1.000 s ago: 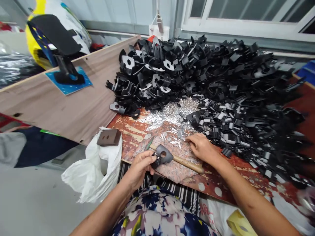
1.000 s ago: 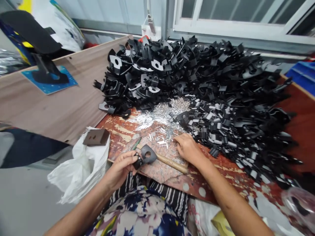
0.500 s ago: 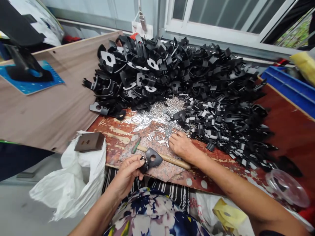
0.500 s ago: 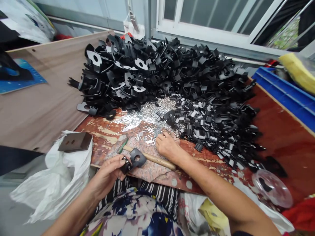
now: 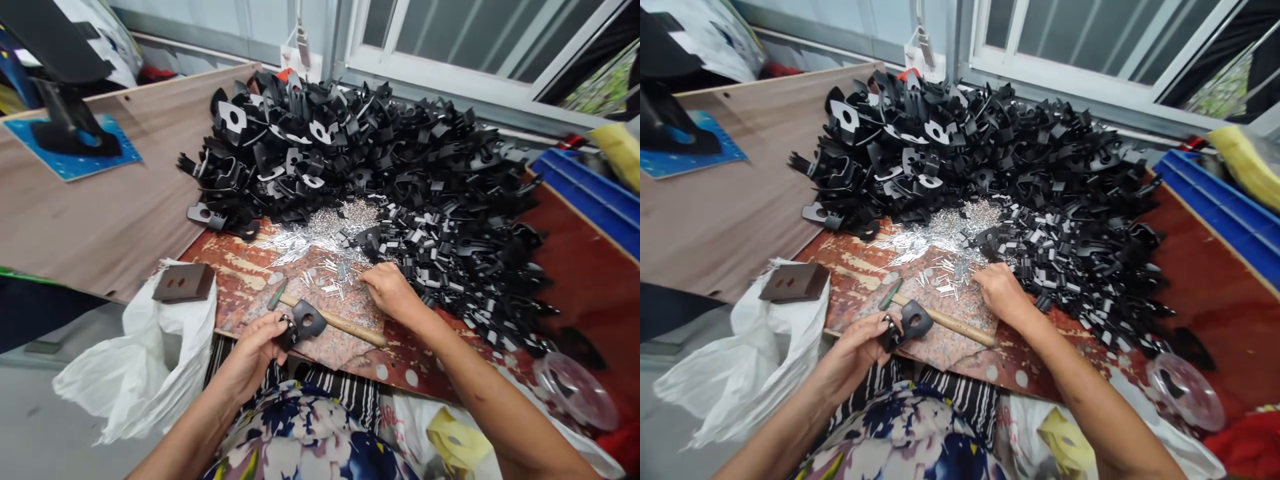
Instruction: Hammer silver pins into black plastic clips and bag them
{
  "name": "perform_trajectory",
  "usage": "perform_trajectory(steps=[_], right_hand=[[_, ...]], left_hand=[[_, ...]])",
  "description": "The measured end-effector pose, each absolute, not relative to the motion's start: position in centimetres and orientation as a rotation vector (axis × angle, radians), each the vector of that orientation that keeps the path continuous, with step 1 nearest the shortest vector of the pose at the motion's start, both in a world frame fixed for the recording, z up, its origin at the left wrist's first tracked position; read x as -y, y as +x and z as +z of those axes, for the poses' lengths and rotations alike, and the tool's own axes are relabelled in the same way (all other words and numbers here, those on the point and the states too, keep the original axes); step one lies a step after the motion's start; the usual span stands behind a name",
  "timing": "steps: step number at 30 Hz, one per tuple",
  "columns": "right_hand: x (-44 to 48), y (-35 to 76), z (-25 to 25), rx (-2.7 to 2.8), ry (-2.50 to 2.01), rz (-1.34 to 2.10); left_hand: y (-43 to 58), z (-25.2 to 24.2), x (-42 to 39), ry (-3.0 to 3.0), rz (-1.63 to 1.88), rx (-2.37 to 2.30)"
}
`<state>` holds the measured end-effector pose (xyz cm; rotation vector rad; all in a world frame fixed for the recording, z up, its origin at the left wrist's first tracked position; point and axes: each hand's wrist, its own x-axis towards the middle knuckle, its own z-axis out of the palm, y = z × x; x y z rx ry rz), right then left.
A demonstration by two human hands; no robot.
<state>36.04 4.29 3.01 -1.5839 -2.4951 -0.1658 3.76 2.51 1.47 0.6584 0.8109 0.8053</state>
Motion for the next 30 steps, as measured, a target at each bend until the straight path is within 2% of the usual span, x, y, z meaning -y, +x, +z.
perform_trajectory(steps=[7,13,15,19,21,30], right_hand=[[-5.0,32.6,1.7,2.644,-1.495,-0.186],[-5.4,32.0,2.2,2.471,-1.512,-0.196],[-4.4,31.6,3.6,2.303,-1.496,-0.063],[-1.4,28.2,6.6,1.905,-1.275,0.411],[-0.3,25.7,7.2,1.868,-1.155,0.474],[-0.4,21.3,6.0,1.979,-1.203,0.155]], left_hand=[[4.4,1.7,-2.2,0.642,0.809,-0.817],[3.9,2.5,-2.3,0.604,0.867,-0.748],[3.8,2.6,-2.5,0.563,0.903,-0.725],[4.3,2.3,-3.0,0.503,0.945,-0.735],[4.8,2.1,-3.0,0.500,0.955,-0.717],[5.1,2.3,-2.7,0.459,0.973,-0.703]])
